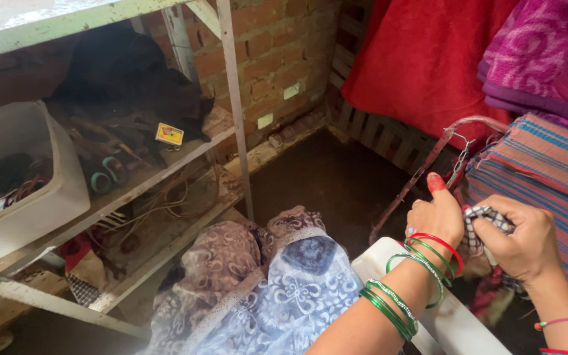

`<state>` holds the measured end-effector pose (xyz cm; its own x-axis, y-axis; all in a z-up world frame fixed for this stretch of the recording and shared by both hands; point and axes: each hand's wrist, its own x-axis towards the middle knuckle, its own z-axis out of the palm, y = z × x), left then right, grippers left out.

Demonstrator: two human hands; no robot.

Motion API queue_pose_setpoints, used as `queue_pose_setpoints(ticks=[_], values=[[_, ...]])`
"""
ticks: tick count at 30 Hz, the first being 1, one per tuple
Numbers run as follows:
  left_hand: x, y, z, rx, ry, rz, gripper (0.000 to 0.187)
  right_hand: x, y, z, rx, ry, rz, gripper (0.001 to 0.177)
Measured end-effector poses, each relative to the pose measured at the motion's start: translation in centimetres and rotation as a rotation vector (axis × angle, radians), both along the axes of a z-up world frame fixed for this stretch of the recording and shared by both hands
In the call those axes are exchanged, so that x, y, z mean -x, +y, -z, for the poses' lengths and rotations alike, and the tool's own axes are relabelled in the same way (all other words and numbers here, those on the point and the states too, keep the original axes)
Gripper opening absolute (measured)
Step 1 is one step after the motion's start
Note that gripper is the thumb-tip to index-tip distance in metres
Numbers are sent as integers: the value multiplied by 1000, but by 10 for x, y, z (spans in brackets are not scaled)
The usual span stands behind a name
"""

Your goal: The person uses a wrench to tighten or loosen a metal component held within a patterned cloth. The person performs this action while sitting at a workbench, handling the tool and the cloth repeatedly.

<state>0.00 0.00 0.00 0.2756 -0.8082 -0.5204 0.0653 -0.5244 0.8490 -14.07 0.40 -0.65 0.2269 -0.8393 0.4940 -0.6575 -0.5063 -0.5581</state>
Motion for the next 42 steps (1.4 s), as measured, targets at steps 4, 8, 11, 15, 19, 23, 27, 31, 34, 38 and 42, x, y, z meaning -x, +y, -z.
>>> queue_pose_setpoints(ticks=[4, 8, 11, 15, 19, 23, 27, 31, 34, 38, 42], values=[[-1, 0, 0, 13, 24, -12, 97, 14, -7, 8, -82, -17, 48, 17], [-1, 1, 0, 21, 18, 1, 97, 12, -4, 8, 4, -83, 36, 16], [-2, 2, -2, 8, 20, 5, 97, 1, 1, 3, 46, -58, 8, 18], [-3, 3, -4, -1, 14, -12, 97, -2, 1, 1, -32, -29, -16, 19], [-3, 3, -1, 23, 9, 5, 98, 9, -10, 10, -169, 0, 32, 16], [-2, -1, 2, 20, 16, 5, 98, 23, -22, 23, -231, -138, -95, 17], [0, -2, 2, 10, 10, 12, 98, 19, -16, 24, 11, -251, -90, 19], [0, 1, 0, 8, -2, 53, 100, 1, -4, 17, 152, -169, 129, 17], [-1, 2, -1, 4, 0, 56, 100, -6, -1, 11, 173, -108, 138, 17], [-1, 2, -1, 0, -20, 45, 101, -11, -2, 6, 94, -68, 41, 17], [0, 1, -2, 3, -39, 41, 100, -10, -1, 2, -2, -73, 28, 17]])
